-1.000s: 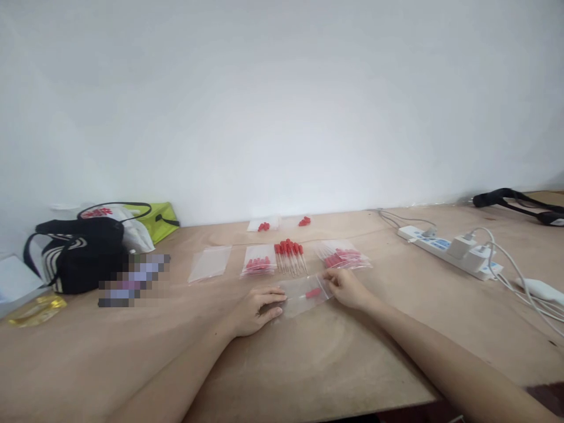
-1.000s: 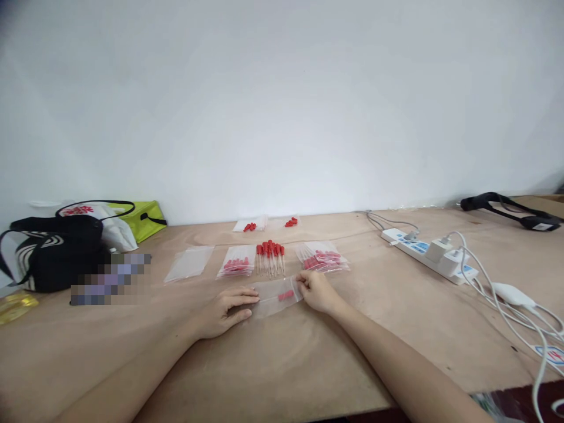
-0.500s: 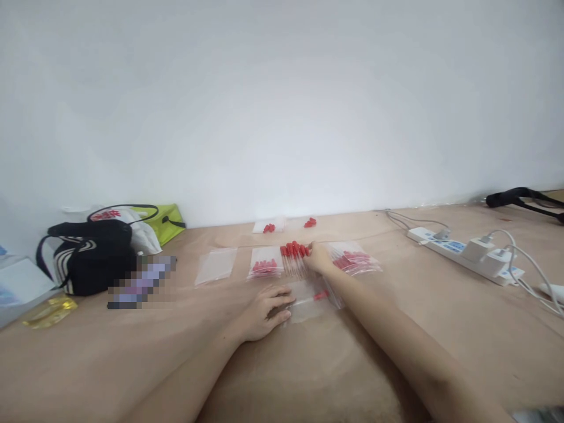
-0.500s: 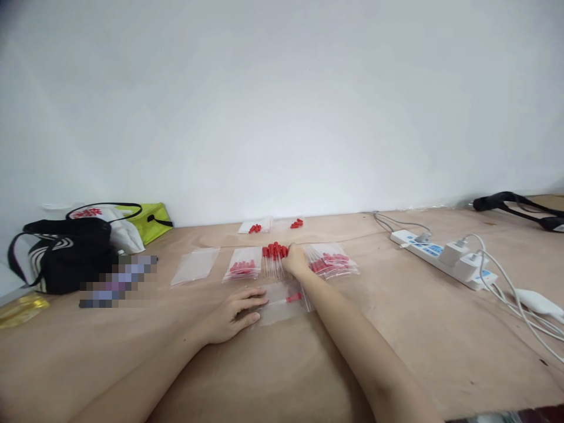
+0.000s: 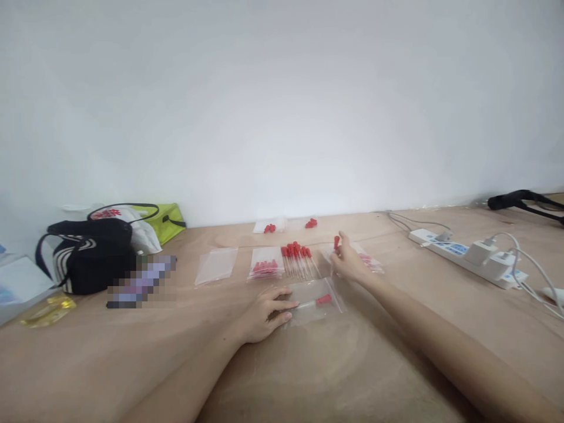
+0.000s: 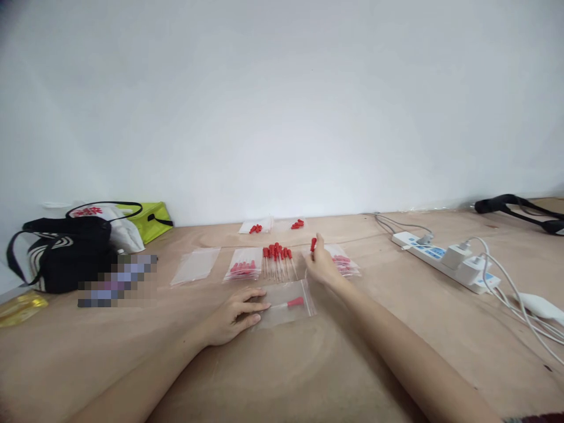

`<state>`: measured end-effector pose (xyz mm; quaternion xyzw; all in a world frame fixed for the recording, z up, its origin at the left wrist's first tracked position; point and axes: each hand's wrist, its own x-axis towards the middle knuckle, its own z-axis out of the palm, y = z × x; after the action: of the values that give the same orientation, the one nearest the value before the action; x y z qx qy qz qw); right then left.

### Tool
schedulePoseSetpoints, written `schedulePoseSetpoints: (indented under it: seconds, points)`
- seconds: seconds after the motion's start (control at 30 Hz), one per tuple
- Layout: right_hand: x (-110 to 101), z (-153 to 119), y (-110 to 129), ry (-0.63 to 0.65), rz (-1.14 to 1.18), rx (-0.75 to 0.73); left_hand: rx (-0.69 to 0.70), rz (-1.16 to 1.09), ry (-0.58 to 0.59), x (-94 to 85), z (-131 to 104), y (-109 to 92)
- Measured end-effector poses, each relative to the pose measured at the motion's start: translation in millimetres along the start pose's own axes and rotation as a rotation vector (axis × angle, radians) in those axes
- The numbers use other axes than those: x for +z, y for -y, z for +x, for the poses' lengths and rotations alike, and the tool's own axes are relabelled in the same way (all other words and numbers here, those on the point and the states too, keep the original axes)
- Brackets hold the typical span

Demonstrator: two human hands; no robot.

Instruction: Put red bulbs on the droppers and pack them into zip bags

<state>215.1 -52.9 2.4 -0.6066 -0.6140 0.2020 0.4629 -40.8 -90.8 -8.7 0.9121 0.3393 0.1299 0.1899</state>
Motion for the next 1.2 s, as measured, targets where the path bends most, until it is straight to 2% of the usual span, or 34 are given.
schedulePoseSetpoints:
  seconds: [0.07,0.17,0.33,0.5,0.6,0.77,0.93,1.13,1.2]
  points:
    - [-14,-18,-10,-0.074,0.108,-0.021,-0.006,0.007,0.01,-0.6,1,-1]
    - [-20,-40,-21,-0.133,0.295,0.065,-0.02,0.006,0.019,-1.7,2,-3]
    - [-5,-53,-22,-0.179,0.576,0.158,-0.033,0.012,0.006,-3.6,1,-5]
    - [6,-58,-14,-0.106,0.743,0.239,-0.043,0.002,-0.011,-4.7,0,-5]
    - [5,-62,-12,-0.015,0.684,0.259,-0.04,-0.004,-0.013,-3.8,0,-4]
    - [1,-63,-11,0.236,0.54,0.255,-0.022,-0.014,-0.027,-1.9,-1,-1]
    - [5,-61,-9,0.277,0.41,0.268,-0.021,-0.012,-0.038,-0.9,0,0]
    - [0,-58,-11,0.468,0.293,0.098,0.003,-0.027,-0.04,1.5,1,2]
    - [-7,-52,-12,0.471,0.19,0.086,0.021,-0.04,-0.035,1.6,2,2]
